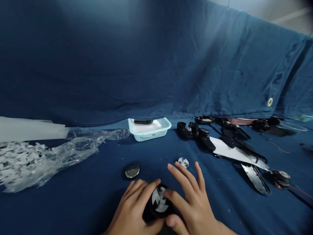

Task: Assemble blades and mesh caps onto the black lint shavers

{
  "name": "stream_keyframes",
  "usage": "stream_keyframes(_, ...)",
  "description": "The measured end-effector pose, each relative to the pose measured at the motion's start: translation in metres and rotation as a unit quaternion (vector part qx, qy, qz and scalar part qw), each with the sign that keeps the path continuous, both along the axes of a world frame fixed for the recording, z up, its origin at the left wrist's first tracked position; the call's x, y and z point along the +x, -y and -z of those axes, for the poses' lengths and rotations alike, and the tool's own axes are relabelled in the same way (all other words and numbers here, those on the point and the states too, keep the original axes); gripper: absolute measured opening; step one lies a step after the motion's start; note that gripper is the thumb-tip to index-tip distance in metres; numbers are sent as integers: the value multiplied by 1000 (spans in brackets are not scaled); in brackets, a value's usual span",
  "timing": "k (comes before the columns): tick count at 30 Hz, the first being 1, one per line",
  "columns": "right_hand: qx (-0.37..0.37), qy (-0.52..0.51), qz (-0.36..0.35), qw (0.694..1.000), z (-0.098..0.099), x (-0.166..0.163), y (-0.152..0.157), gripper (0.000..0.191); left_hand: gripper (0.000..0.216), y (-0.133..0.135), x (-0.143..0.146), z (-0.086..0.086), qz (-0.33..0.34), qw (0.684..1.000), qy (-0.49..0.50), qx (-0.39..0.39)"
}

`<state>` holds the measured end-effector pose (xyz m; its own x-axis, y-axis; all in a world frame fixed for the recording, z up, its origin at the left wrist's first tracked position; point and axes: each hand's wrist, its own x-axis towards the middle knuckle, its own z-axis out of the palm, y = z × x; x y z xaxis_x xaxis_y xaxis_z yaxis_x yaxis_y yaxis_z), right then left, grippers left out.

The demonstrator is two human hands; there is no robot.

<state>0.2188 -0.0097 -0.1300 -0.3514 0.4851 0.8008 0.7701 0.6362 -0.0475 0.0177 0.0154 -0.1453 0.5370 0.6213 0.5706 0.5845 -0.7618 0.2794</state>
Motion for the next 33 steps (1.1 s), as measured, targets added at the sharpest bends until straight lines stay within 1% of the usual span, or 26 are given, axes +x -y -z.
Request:
stream_keyframes(2,16,2,-25,1000,0,3,-1,53,77,0,0,1,-7,1000,1,4)
stream_keyframes(3,25,11,-39,999,0,4,-2,48,76,0,1,2,-9,1000,3,6)
stream_keyframes(5,39,43,-57,997,-1,5,-4,32,72,1,2,3,-12,1000,3,10)
stream_keyframes(7,47,76,-56,994,-2,3,-5,24,69,1,3,4,-12,1000,4,16)
stream_keyframes(8,49,84,-47,994,-2,1,-6,25,68,1,3,4,-14,1000,5,20)
stream_keyframes(9,49,82,-36,995,-1,0,-6,31,67,1,3,4,-14,1000,6,24)
stream_keyframes(11,36,57,-8,998,1,-4,-5,48,69,1,2,3,-14,999,12,26)
stream_keyframes(13,15,27,11,999,5,-6,-4,56,68,1,1,1,-8,1000,16,15)
stream_keyframes(15,0,10,9,1000,8,-5,-3,54,68,0,1,0,1,1000,21,2)
stream_keyframes(19,-6,8,-26,1000,9,-1,-3,50,72,-2,2,1,-4,999,27,-26)
stream_keyframes(24,-11,47,-97,994,6,7,-3,48,62,-3,1,9,-14,996,28,-81)
stream_keyframes(27,-75,18,-104,992,10,15,-3,47,64,-4,-1,15,-25,992,15,-120)
stream_keyframes(29,-129,-41,-76,988,13,19,-5,41,69,-4,-3,17,-40,990,16,-132)
stream_keyframes(31,-173,-105,-51,978,16,21,-8,32,75,-4,-3,17,-43,989,24,-141)
stream_keyframes(33,-213,-149,-57,964,18,19,-12,26,76,-3,-4,15,-38,989,42,-137)
